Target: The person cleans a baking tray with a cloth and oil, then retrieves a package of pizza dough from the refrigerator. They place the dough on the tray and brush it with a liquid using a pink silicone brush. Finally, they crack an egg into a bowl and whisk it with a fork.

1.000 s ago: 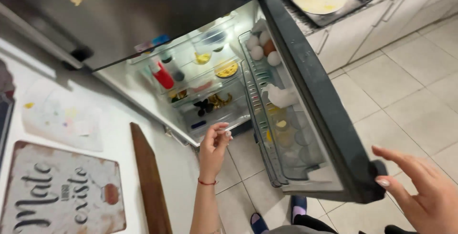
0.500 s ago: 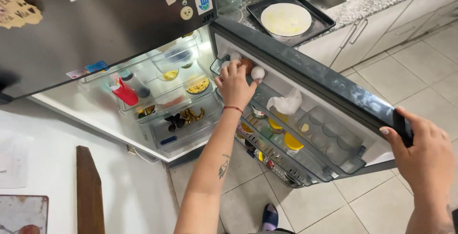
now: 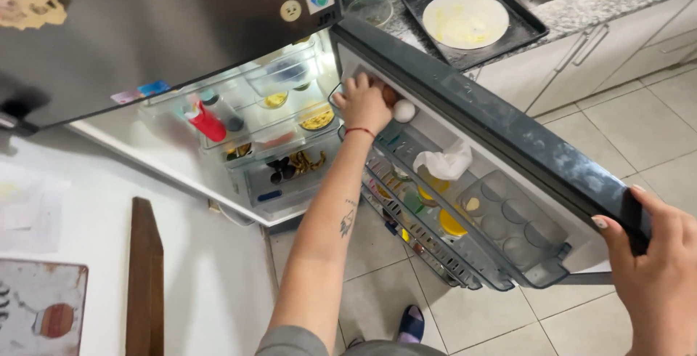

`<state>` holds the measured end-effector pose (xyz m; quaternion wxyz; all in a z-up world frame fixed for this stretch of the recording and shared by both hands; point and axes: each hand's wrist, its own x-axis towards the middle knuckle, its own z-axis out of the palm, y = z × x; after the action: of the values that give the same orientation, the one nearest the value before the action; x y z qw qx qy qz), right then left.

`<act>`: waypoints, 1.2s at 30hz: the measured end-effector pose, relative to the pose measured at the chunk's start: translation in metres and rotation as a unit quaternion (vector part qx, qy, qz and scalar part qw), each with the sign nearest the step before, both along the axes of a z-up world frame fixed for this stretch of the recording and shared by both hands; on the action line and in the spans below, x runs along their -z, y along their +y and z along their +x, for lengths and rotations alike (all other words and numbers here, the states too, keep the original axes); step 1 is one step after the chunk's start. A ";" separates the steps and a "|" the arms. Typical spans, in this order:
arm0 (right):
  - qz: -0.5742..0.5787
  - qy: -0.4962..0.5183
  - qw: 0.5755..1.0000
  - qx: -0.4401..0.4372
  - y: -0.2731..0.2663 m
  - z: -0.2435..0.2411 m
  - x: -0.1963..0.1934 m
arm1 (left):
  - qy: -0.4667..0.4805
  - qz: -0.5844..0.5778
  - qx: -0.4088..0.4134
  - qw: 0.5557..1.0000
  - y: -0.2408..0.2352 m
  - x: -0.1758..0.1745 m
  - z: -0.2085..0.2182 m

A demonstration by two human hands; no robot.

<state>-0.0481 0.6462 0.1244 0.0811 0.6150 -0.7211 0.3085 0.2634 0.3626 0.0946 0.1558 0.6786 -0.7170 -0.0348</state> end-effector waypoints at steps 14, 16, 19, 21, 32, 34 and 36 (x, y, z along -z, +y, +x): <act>0.000 -0.050 0.999 -0.018 0.006 0.019 -0.011 | -0.005 -0.169 0.072 0.983 -0.007 0.034 0.011; -0.006 -0.032 0.999 -0.013 0.009 0.018 -0.008 | -0.032 -0.180 0.089 0.979 -0.007 0.033 0.013; -0.005 -0.018 1.000 0.009 0.011 0.023 -0.010 | -0.056 -0.198 0.115 0.972 -0.004 0.033 0.017; 0.002 -0.020 0.999 0.028 0.013 0.026 -0.011 | -0.052 -0.207 0.126 0.969 -0.003 0.033 0.018; -0.025 -0.031 0.999 -0.024 0.015 0.028 -0.002 | 0.159 -0.288 0.254 0.910 -0.002 0.047 0.045; -0.034 -0.056 0.997 -0.045 0.015 0.026 0.008 | 0.147 -0.301 0.263 0.905 0.005 0.039 0.052; -0.040 -0.082 0.994 -0.062 0.015 0.024 0.016 | 0.136 -0.310 0.274 0.900 0.023 0.025 0.056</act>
<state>-0.0246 0.6608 0.1087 0.0264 0.6276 -0.6728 0.3907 0.3195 0.3854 0.0692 0.4390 0.3611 -0.8208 0.0559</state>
